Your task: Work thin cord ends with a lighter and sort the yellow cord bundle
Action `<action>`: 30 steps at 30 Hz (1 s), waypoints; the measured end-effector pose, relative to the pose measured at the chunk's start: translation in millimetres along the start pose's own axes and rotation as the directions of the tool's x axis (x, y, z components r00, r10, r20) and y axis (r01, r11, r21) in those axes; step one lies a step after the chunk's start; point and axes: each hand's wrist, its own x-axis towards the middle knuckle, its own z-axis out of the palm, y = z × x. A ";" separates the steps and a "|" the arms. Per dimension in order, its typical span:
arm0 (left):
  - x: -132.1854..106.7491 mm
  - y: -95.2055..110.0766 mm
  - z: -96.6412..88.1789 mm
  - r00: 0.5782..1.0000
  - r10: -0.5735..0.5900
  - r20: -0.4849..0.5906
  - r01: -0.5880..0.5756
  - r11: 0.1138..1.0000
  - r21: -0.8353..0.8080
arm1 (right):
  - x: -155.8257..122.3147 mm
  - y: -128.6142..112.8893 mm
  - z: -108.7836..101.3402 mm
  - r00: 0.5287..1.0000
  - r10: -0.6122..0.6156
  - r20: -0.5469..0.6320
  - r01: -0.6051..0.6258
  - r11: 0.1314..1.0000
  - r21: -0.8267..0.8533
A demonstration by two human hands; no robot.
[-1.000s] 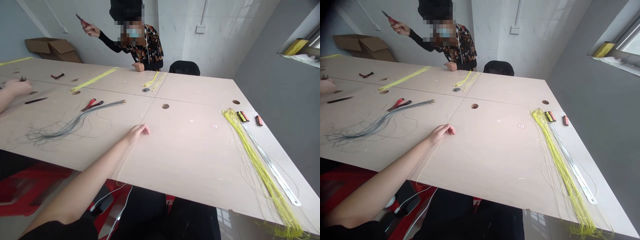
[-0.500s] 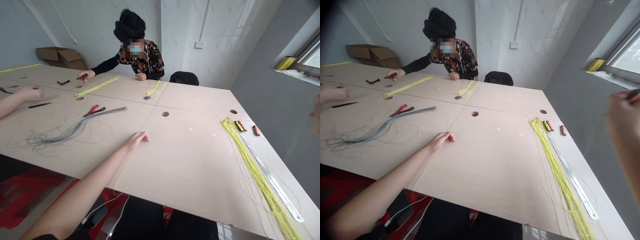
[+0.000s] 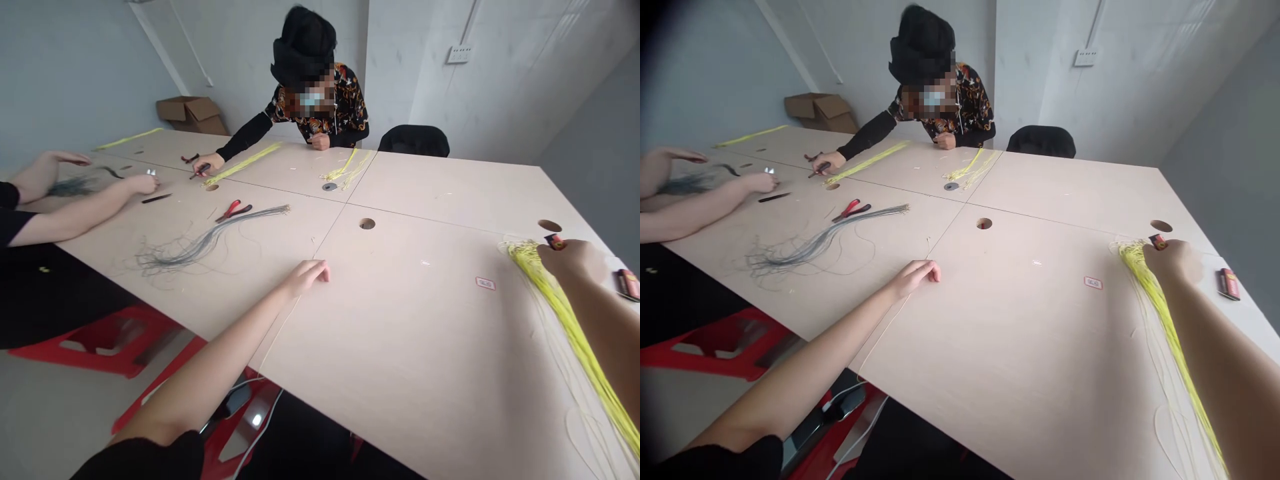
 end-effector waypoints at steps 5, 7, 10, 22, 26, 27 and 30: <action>-0.8 3.2 -0.5 1.000 -0.020 0.003 0.020 0.999 0.031 | -1.1 -5.8 -9.6 0.975 0.178 0.133 -0.164 0.980 -0.109; -0.3 2.9 -0.9 1.000 -0.025 0.004 0.025 0.999 0.045 | -4.8 -6.4 -13.3 0.974 0.184 0.129 -0.177 0.982 -0.064; 1.1 1.2 -1.1 1.000 -0.026 0.007 0.026 0.998 0.061 | -9.5 -8.6 -15.2 0.978 0.173 0.115 -0.178 0.984 0.033; 3.8 -2.6 -3.2 0.995 0.032 -0.097 -0.046 0.988 -0.145 | -73.3 -58.8 8.3 0.887 -0.453 0.088 0.346 0.778 0.525; 6.4 -3.9 -6.8 0.944 0.007 -0.329 -0.141 0.911 -0.386 | -121.0 -87.0 35.5 0.806 -0.576 0.137 0.362 0.663 0.655; 6.6 -3.6 -7.6 0.925 -0.016 -0.379 -0.161 0.889 -0.430 | -133.4 -92.3 42.8 0.788 -0.603 0.122 0.377 0.630 0.679; 5.8 -1.1 -9.9 0.877 -0.070 -0.476 -0.192 0.856 -0.479 | -165.7 -101.1 60.3 0.703 -0.707 0.080 0.382 0.470 0.795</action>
